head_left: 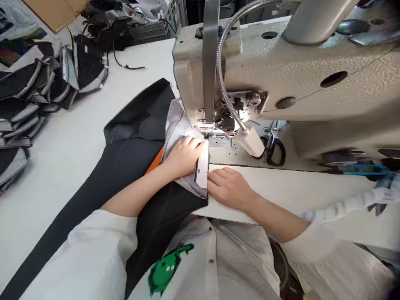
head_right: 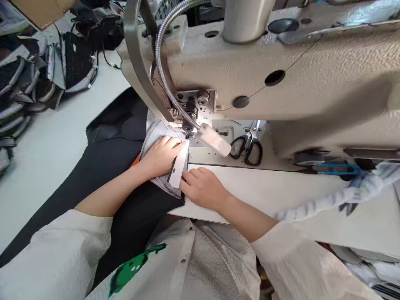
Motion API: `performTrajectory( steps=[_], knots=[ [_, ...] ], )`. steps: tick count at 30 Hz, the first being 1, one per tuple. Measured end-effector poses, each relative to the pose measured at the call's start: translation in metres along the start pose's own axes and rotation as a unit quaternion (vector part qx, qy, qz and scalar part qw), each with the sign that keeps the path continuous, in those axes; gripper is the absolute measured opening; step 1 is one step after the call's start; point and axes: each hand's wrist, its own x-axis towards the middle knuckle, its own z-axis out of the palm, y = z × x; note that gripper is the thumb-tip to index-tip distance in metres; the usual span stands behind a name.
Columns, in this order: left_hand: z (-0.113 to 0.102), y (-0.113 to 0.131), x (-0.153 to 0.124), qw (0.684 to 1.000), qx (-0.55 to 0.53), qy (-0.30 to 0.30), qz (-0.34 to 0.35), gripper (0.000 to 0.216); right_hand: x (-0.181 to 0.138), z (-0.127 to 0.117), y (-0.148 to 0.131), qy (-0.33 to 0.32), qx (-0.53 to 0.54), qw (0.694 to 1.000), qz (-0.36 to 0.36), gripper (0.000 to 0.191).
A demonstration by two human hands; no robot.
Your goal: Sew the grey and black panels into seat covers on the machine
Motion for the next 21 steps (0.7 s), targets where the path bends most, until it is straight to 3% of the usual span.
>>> performTrajectory(
  steps=[7,13,21],
  knots=[
    [-0.005,0.0,-0.002,1.0,-0.004,-0.013,0.019,0.046,-0.004,0.003,-0.003,-0.042,-0.046,0.997,0.047,0.019],
    [-0.015,0.012,-0.013,0.998,-0.007,-0.064,0.019,0.054,-0.005,0.006,0.002,-0.062,-0.052,0.994,0.071,0.02],
    [-0.011,-0.003,0.007,0.996,0.04,0.003,0.086,0.038,0.005,0.015,0.015,-0.09,-0.032,0.989,0.109,0.017]
  ],
)
